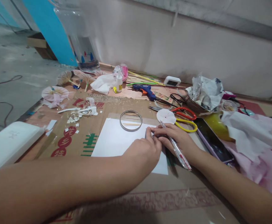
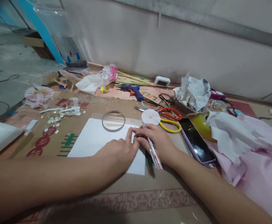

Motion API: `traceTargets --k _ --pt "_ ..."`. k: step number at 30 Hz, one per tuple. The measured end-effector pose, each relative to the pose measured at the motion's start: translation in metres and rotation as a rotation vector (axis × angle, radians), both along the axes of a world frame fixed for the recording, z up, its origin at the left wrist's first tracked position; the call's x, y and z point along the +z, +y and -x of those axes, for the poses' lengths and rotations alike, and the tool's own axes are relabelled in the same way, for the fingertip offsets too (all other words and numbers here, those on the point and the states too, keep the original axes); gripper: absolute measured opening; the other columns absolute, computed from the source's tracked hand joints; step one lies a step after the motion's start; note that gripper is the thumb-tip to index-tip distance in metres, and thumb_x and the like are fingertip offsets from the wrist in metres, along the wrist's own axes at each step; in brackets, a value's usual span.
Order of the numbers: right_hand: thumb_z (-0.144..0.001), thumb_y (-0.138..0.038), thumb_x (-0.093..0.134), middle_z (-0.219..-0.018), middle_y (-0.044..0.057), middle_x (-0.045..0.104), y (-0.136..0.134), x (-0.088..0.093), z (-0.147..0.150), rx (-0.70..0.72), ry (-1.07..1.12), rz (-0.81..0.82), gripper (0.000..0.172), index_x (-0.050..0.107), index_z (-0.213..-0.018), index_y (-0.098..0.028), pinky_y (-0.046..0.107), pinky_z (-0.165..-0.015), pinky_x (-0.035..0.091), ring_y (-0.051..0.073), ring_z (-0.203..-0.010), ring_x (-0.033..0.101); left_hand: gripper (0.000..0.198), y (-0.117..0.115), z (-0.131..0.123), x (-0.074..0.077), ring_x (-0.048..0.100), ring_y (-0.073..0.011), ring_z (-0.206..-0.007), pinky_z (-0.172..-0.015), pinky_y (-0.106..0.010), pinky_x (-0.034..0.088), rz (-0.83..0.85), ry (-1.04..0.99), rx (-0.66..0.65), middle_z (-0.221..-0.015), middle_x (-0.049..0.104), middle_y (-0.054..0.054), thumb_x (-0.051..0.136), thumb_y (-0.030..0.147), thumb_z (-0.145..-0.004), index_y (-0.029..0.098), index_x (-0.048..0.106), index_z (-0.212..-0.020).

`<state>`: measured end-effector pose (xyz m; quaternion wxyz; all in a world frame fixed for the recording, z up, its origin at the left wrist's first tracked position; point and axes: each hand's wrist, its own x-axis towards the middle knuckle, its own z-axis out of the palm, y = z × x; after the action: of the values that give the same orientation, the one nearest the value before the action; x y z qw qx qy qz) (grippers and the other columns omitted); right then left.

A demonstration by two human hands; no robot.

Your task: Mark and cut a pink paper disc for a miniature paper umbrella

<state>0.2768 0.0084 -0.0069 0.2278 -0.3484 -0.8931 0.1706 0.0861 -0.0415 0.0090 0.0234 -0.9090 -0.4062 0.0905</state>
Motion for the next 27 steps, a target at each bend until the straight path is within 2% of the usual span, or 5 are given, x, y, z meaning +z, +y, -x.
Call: traceTargets --k 8,13,16,22,27 --pt "-0.103 -0.036 0.058 -0.118 0.009 0.077 0.000 -0.007 -0.001 -0.060 0.114 0.065 0.022 0.070 -0.117 -0.024 0.041 -0.093 0.055 0.024 -0.107 0.071 0.045 0.000 0.005 0.003 0.075 -0.0197 -0.065 -0.051 -0.026 0.057 -0.046 0.013 -0.013 -0.144 0.052 -0.039 0.047 0.008 -0.097 0.001 0.056 -0.140" --pt "-0.105 -0.043 0.052 -0.101 0.006 0.078 -0.004 0.001 0.000 -0.309 0.327 0.168 0.025 0.068 -0.102 -0.024 0.038 -0.087 0.057 0.022 -0.095 0.073 0.053 0.003 0.005 0.011 0.076 -0.0233 -0.066 -0.050 -0.028 0.058 -0.029 0.092 -0.030 -0.146 0.045 -0.042 0.052 0.008 -0.094 0.003 0.052 -0.147" --pt "-0.105 -0.047 0.050 -0.093 0.005 0.077 -0.003 0.004 0.001 -0.360 0.425 0.239 0.028 0.062 -0.098 -0.023 0.035 -0.079 0.058 0.020 -0.085 0.072 0.055 0.003 0.004 0.013 0.076 -0.0237 -0.064 -0.049 -0.030 0.059 -0.001 0.130 -0.010 -0.148 0.043 -0.040 0.052 0.008 -0.094 0.007 0.050 -0.149" --pt "-0.103 -0.039 0.052 -0.092 0.006 0.079 0.000 0.003 0.002 -0.315 0.271 0.176 0.024 0.066 -0.095 -0.021 0.038 -0.084 0.052 0.022 -0.089 0.070 0.054 -0.001 0.004 0.011 0.076 -0.0243 -0.065 -0.048 -0.030 0.059 -0.034 0.139 -0.020 -0.148 0.044 -0.039 0.050 0.008 -0.094 0.007 0.052 -0.148" --pt "-0.103 -0.038 0.052 -0.093 0.006 0.079 0.000 0.002 0.002 -0.333 0.267 0.230 0.023 0.066 -0.096 -0.022 0.037 -0.083 0.052 0.022 -0.091 0.071 0.055 0.001 0.004 0.012 0.077 -0.0242 -0.068 -0.049 -0.030 0.060 -0.035 0.164 -0.029 -0.148 0.046 -0.038 0.051 0.008 -0.093 0.007 0.052 -0.148"
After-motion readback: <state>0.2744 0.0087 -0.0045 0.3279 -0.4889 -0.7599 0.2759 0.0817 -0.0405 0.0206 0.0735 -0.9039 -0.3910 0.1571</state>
